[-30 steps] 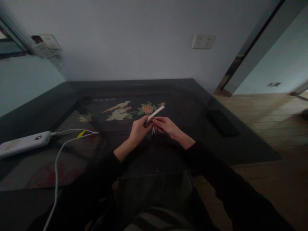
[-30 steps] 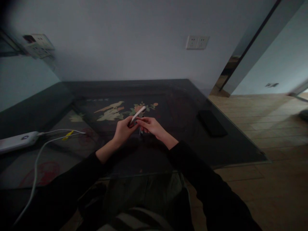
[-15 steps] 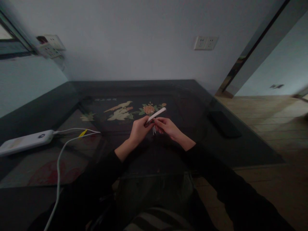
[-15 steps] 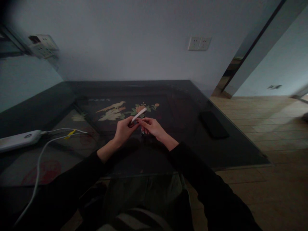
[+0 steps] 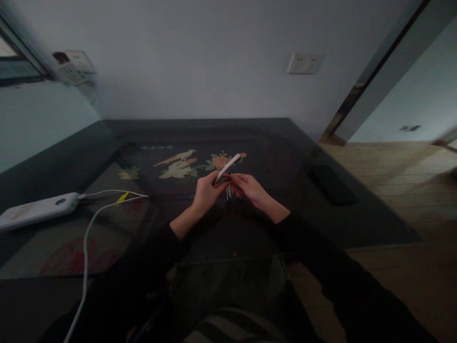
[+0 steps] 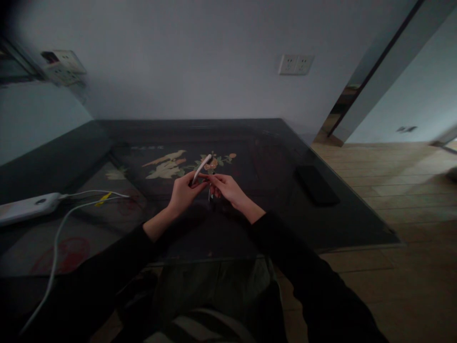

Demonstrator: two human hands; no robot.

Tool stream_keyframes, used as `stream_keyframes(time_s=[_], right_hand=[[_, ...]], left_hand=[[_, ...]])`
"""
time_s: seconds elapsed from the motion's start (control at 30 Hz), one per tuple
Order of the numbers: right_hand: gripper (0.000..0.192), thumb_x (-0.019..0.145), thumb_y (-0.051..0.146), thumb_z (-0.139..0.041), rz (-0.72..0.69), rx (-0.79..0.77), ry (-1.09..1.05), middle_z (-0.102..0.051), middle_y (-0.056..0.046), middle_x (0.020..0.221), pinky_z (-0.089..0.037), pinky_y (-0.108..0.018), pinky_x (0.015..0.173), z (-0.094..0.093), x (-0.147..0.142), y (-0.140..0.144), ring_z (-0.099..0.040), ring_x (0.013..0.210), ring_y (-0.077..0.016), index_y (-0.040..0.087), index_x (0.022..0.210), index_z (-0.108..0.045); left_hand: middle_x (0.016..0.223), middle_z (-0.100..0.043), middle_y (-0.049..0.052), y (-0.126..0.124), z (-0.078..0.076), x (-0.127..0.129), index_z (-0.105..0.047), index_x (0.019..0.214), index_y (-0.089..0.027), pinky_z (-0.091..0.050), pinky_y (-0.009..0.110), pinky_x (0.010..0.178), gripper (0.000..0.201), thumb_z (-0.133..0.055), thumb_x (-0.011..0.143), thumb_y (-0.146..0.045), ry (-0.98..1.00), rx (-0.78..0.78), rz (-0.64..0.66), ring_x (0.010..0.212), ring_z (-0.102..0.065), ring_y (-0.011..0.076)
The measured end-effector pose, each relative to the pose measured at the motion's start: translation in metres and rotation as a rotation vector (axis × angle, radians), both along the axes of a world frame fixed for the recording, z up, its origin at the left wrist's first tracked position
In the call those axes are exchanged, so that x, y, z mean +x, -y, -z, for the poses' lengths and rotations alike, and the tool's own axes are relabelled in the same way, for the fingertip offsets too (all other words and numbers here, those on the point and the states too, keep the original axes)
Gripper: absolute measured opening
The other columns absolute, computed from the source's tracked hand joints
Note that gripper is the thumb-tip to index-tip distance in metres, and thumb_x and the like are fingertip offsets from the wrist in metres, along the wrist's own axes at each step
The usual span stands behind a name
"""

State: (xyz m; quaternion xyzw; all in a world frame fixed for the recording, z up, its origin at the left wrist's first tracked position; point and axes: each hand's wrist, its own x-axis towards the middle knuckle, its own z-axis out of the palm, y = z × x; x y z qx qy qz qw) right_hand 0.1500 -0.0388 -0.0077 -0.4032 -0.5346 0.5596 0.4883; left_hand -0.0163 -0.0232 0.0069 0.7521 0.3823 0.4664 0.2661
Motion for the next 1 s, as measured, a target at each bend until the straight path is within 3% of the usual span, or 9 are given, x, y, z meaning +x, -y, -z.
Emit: stream_keyframes(time_s=[0.3,0.63,1.0], right_hand=[[0.033,0.076,0.048,-0.074,0.095,0.027,-0.004,-0.056,0.004,0.057,-0.034,-0.023,0.047,-0.004,0.001,0.0,-0.047,0.048,-0.0077,0.017,0.081,-0.066],[0.026,0.074,0.041,-0.075,0.188,0.056,0.044,-0.057,0.003,0.059,-0.036,-0.024,0.05,-0.009,0.003,0.002,-0.048,0.052,-0.0092,0.018,0.078,-0.066],[0.025,0.076,0.038,-0.073,0.22,0.144,0.119,-0.053,0.005,0.054,-0.034,-0.025,0.05,-0.015,0.004,0.004,-0.045,0.049,-0.0093,0.019,0.068,-0.059]], left_hand=[[0.053,-0.035,-0.008,0.0,-0.004,-0.002,-0.074,0.091,-0.016,-0.028,0.021,0.052,0.015,-0.074,0.077,-0.02,0.014,-0.006,0.005,0.049,-0.032,0.0075],[0.053,-0.037,-0.009,-0.004,-0.004,-0.005,-0.074,0.095,-0.016,-0.029,0.021,0.052,0.019,-0.076,0.077,-0.022,-0.029,0.043,-0.023,0.049,-0.035,0.0071],[0.054,-0.045,-0.007,-0.009,-0.003,-0.011,-0.073,0.085,-0.016,-0.029,0.021,0.052,0.011,-0.073,0.082,-0.027,-0.189,0.151,-0.041,0.05,-0.037,0.0077]])
